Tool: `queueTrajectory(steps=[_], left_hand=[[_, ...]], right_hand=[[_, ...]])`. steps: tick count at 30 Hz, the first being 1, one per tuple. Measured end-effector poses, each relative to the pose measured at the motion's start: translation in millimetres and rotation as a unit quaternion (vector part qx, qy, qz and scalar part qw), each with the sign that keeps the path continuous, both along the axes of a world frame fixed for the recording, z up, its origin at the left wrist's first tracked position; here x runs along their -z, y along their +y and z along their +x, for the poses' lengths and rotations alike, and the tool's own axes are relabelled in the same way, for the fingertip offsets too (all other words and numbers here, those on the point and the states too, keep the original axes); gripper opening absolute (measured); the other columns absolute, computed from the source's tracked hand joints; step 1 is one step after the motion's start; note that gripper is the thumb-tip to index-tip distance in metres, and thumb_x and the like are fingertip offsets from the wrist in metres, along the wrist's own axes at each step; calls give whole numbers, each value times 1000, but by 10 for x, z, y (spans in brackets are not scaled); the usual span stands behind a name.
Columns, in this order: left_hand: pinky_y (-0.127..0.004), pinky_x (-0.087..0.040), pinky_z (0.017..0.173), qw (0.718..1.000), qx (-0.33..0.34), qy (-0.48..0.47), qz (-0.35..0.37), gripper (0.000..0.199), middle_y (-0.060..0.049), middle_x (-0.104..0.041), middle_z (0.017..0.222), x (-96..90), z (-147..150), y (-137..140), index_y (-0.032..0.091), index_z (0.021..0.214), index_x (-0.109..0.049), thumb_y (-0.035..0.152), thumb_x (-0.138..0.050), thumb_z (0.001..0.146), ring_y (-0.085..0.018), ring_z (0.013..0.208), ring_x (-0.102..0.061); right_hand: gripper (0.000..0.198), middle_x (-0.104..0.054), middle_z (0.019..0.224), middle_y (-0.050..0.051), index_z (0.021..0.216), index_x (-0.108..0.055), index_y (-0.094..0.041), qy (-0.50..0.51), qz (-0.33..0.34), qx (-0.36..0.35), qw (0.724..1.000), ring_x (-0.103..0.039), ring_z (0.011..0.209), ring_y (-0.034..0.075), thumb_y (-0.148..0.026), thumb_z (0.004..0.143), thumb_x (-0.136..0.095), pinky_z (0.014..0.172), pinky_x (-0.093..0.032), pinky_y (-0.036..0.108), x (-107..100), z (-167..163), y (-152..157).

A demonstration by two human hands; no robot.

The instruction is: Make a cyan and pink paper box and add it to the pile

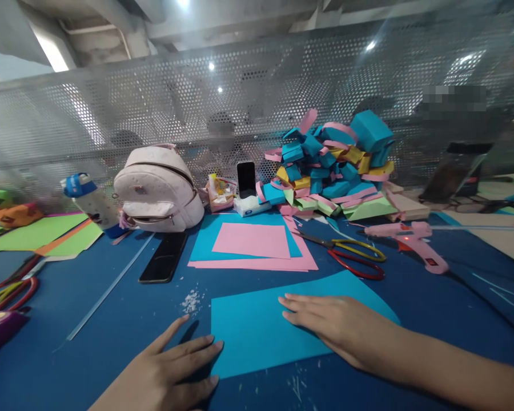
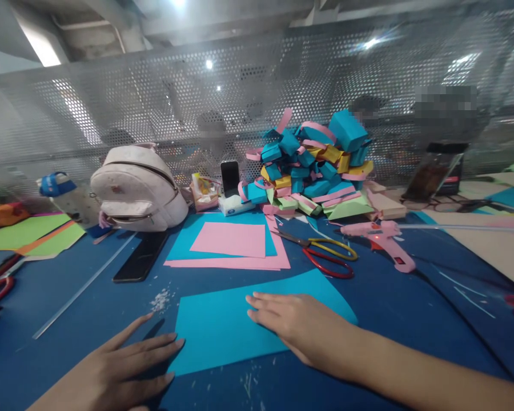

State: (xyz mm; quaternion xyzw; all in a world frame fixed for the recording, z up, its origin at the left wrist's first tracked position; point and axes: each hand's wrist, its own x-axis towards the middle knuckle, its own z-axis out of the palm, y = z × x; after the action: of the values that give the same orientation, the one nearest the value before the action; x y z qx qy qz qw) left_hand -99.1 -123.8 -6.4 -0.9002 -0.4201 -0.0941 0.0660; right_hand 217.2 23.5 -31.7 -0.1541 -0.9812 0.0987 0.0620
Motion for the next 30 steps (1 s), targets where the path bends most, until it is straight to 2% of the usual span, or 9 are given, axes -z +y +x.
queueTrajectory(steps=[6, 10, 13, 16, 20, 23, 30], left_hand=[[-47, -24, 118, 1000, 0, 11, -2, 41, -1, -63, 130, -17, -15, -39, 29, 121, -63, 40, -27, 103, -19, 124, -56], [-49, -20, 119, 1000, 6, 28, -2, 41, -3, -64, 129, 13, -16, -49, 26, 124, -61, 44, -33, 101, -20, 122, -57], [-48, -25, 118, 998, 22, 63, 20, 36, -2, -65, 127, 27, -25, -20, 24, 127, -59, 40, -40, 100, -21, 117, -61], [-41, -38, 112, 988, 65, 124, 65, 33, -2, -66, 126, -15, -8, 19, 22, 128, -59, 32, -47, 98, -21, 113, -63], [-33, -56, 87, 982, 71, 126, 123, 32, -5, -71, 111, -71, 85, 43, 22, 121, -63, 38, -48, 97, -21, 99, -68], [-35, -57, 78, 987, 53, 99, 111, 34, -6, -71, 102, -48, 157, 67, 24, 120, -64, 43, -48, 96, -23, 89, -68], [-36, -54, 75, 990, 64, 51, 119, 33, -5, -66, 88, -34, 203, 199, 26, 121, -63, 37, -40, 100, -21, 77, -63]], right_hand=[[62, -46, 144, 12, 136, -52, -15, 11, -15, 1, 1000, -46, 132, 24, 4, 77, -46, 104, -47, 38, 20, 0, 3], [64, -46, 145, 12, 137, -51, -14, 11, -20, 2, 1000, -45, 133, 24, 5, 76, -47, 106, -45, 38, -2, 0, -13], [64, -45, 145, 13, 137, -51, -14, 2, -17, 0, 1000, -44, 133, 24, 4, 75, -48, 106, -45, 39, -17, -2, -25], [64, -44, 145, 13, 137, -51, -12, -13, -10, -1, 1000, -44, 133, 25, 3, 75, -47, 106, -45, 40, -22, -3, -33], [64, -46, 144, 13, 136, -52, -13, 1, -13, 1, 1000, -45, 133, 25, 4, 74, -47, 105, -46, 40, -11, 2, -36], [66, -46, 145, 13, 136, -52, -14, 9, -12, -2, 1000, -45, 133, 25, 5, 73, -48, 105, -46, 40, 5, 10, -32], [66, -45, 145, 13, 137, -50, -13, -7, -6, 0, 1000, -44, 133, 25, 5, 74, -46, 105, -45, 41, -10, 3, -29]])
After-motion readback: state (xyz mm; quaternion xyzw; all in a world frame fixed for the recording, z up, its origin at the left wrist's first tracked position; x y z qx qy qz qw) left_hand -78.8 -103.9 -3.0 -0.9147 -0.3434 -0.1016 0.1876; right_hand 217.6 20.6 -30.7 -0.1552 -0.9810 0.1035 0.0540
